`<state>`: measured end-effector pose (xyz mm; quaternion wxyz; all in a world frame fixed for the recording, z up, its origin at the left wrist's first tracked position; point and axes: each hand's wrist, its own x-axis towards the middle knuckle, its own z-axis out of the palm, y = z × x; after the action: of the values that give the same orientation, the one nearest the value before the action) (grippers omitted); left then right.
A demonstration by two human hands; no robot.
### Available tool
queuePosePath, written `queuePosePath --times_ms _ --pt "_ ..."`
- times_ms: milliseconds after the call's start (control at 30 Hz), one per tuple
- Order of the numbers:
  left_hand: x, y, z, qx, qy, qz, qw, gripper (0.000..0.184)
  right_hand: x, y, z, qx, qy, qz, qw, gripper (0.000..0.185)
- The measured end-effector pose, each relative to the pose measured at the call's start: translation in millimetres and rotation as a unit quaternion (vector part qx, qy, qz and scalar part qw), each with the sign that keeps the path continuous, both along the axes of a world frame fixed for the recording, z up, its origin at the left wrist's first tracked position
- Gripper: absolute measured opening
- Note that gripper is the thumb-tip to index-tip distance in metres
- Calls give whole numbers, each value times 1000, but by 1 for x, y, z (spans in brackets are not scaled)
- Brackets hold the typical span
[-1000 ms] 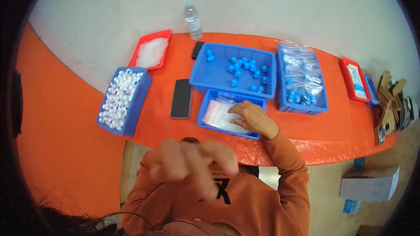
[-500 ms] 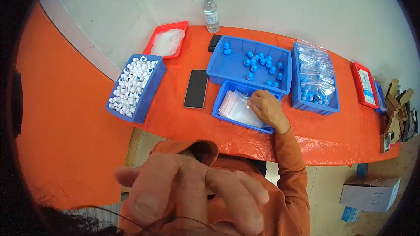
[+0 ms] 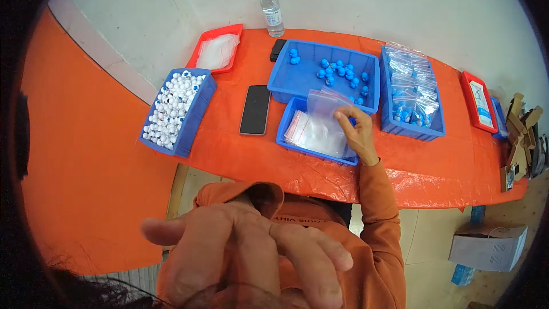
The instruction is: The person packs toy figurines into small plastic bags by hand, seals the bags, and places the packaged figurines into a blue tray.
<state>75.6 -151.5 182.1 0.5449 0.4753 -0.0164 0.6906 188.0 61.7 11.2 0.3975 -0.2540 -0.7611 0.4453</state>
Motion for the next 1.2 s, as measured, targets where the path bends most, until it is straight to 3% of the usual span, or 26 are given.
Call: queuePosePath --times_ms 133,367,400,433,467,633,800,1000,1133,1167,1200 --pt "-13 -2 -6 10 37 -4 999 46 -5 1 1 -17 126 13 992 10" --pt "-21 44 -9 43 95 -23 994 46 6 7 -1 -59 106 22 992 7" --pt "-28 58 -35 5 105 152 983 48 5 7 -3 -86 127 35 988 6" --pt "-38 72 -59 -90 199 280 935 46 3 6 -6 -115 149 48 981 5" --pt "-45 84 -78 -181 284 399 853 45 2 4 -7 -145 171 61 973 5" --pt "-55 122 -175 -327 275 341 837 38 -2 -4 -3 -211 200 92 952 2" --pt "-67 126 -184 -266 392 307 825 35 -1 2 -5 -125 121 89 981 6" --pt "-65 128 -187 -297 366 264 842 32 1 10 -12 -156 206 25 966 12" --pt "-75 134 -213 -166 654 219 705 32 6 14 -9 -195 287 4 938 19" --pt "-71 138 -209 -160 653 218 707 32 8 14 -8 -190 287 1 939 19" --pt "-65 141 -205 -186 551 229 780 30 9 13 -7 -192 281 12 940 20"
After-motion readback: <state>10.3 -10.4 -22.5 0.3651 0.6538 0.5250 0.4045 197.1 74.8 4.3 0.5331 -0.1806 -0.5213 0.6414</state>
